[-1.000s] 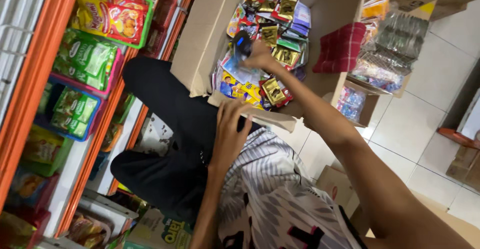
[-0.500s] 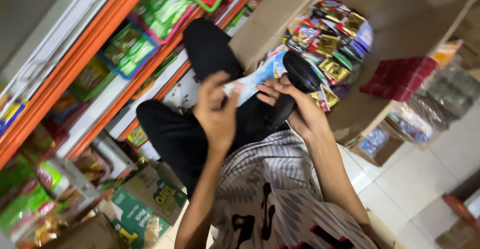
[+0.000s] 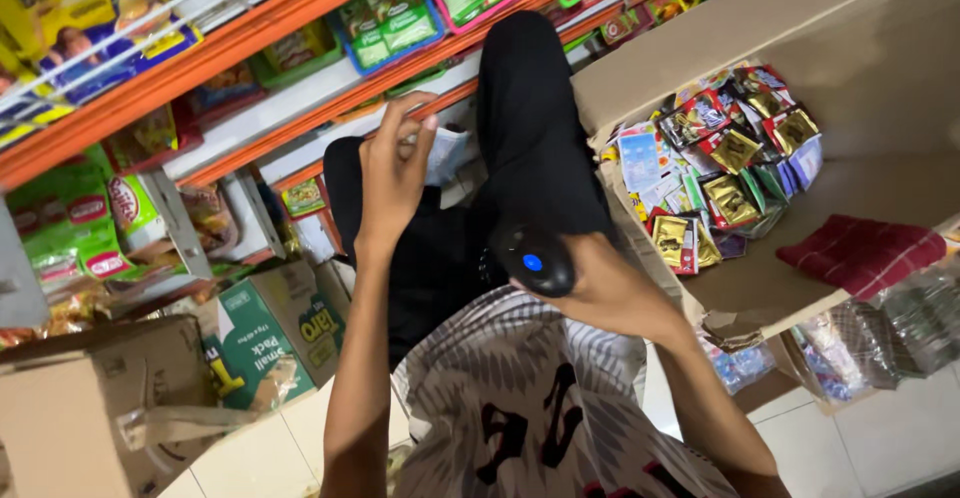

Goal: The person picks up individual packets of food from a large cardboard box, scans them with a handheld barcode scanner, and places some packets onto store shelves while sitting on the floor.

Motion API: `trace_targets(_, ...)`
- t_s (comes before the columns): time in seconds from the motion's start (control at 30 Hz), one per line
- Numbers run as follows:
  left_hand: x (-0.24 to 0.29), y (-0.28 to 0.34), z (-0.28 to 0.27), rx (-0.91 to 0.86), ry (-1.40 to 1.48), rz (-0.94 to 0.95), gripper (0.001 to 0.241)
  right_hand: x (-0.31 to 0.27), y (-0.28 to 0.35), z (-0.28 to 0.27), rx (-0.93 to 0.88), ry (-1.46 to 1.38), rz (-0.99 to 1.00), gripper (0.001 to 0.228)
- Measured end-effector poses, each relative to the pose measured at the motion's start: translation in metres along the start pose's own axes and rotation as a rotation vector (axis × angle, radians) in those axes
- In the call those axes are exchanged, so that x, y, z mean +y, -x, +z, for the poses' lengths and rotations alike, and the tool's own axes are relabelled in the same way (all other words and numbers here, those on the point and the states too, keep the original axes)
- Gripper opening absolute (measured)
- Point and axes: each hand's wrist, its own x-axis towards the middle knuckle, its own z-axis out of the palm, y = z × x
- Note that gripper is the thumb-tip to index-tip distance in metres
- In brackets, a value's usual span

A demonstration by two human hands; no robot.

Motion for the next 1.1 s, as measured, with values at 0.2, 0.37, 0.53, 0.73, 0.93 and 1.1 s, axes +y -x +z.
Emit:
trace_targets(0.2,0.004,0.007,-0.006,-0.065,0.182,0.033,0.028,0.006,-0.011,0.020,-0.034,0.033,-0.132,0.021)
trace_targets(0.37,-0.011,0.015,-0.003,-0.064,0.179,0.034,0.029,-0.004,-0.010,0.018,-0.107,0.134,-0.042,0.022)
trace_targets(0.53,-0.038,0.011,0.004,0.046,0.563,0.076,0.025,-0.011,-0.008,0.034,0.390,-0.050,-0.080,0.025)
trace_targets(0.73,-0.041,0.028,-0.008,0.117,-0.118,-0.049,0.039,0.005,-0.004,0.017,0.466,-0.002,-0.025,0.026)
trace_targets(0.93,0.026,0.011,-0.034,-0.038,0.273,0.105,0.037,0.008,-0.081,0.020,0.185,-0.209,-0.313,0.035)
trace_targets(1.1,0.121,0.004,-0.112,0.354,-0.278,0.611,0.054,-0.041,-0.133,0.015,0.337,-0.361,-0.199,0.036)
